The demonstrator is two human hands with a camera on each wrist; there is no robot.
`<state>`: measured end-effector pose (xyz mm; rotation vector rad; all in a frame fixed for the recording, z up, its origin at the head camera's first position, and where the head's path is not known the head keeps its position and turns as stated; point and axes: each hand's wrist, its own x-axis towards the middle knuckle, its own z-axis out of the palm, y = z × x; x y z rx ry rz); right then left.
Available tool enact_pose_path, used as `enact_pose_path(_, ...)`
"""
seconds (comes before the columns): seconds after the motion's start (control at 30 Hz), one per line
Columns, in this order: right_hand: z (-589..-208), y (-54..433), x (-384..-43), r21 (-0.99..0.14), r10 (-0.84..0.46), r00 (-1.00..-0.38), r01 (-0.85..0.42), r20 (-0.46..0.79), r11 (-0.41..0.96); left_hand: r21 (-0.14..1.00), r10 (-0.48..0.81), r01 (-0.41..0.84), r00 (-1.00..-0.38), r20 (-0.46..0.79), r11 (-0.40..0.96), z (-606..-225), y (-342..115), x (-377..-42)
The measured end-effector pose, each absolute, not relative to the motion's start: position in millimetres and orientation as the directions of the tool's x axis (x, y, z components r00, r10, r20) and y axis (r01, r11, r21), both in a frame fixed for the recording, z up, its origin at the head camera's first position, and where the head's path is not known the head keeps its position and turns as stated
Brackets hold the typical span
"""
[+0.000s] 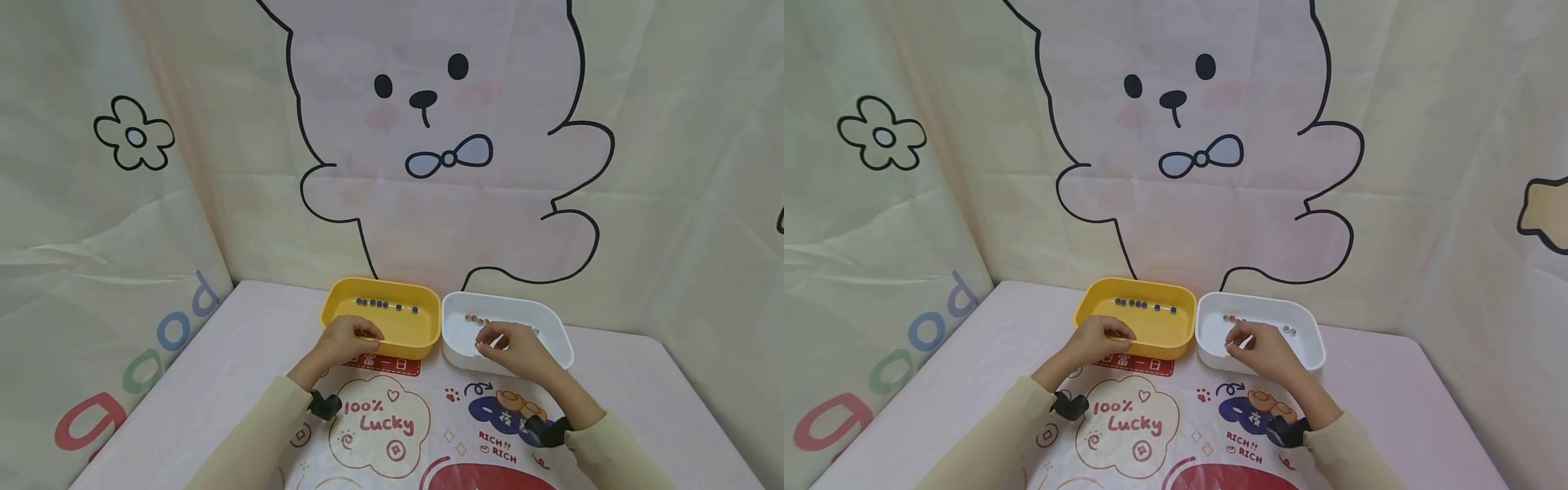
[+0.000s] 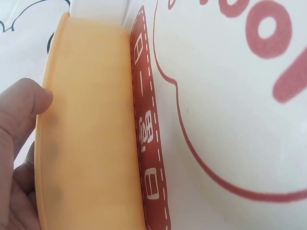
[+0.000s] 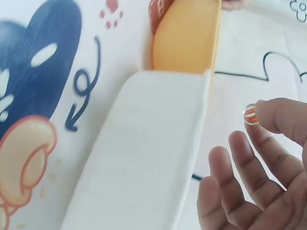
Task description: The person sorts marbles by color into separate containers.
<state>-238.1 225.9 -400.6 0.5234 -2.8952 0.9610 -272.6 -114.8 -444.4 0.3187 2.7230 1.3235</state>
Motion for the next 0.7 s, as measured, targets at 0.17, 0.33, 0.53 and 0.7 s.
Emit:
enact_pose_path(0.17, -408.6, 237.4, -248.9, -0.562, -0.28, -0.947, -0.318, 0.156, 0.763, 0.784, 0.235, 0.153, -0.972, 0.009, 0.602, -444.1, -114.6, -272.2)
enact_pose_path(0.33, -415.5, 246.6, -260.1, -0.565, -0.254, -0.954, -0.297, 0.156, 0.77, 0.78, 0.237, 0.161, -0.971, 0.017, 0.604, -444.4, -114.8, -272.4)
enact_pose_path(0.53, -422.3, 253.1, -271.9, -0.579, -0.206, -0.973, -0.228, 0.105, 0.783, 0.786, 0.247, 0.172, -0.969, 0.026, 0.594, -444.5, -115.3, -272.8)
enact_pose_path(0.7, -428.5, 256.7, -282.7, -0.581, -0.2, -0.976, -0.213, 0.088, 0.785, 0.786, 0.247, 0.174, -0.969, 0.028, 0.594, -444.0, -115.8, -272.5)
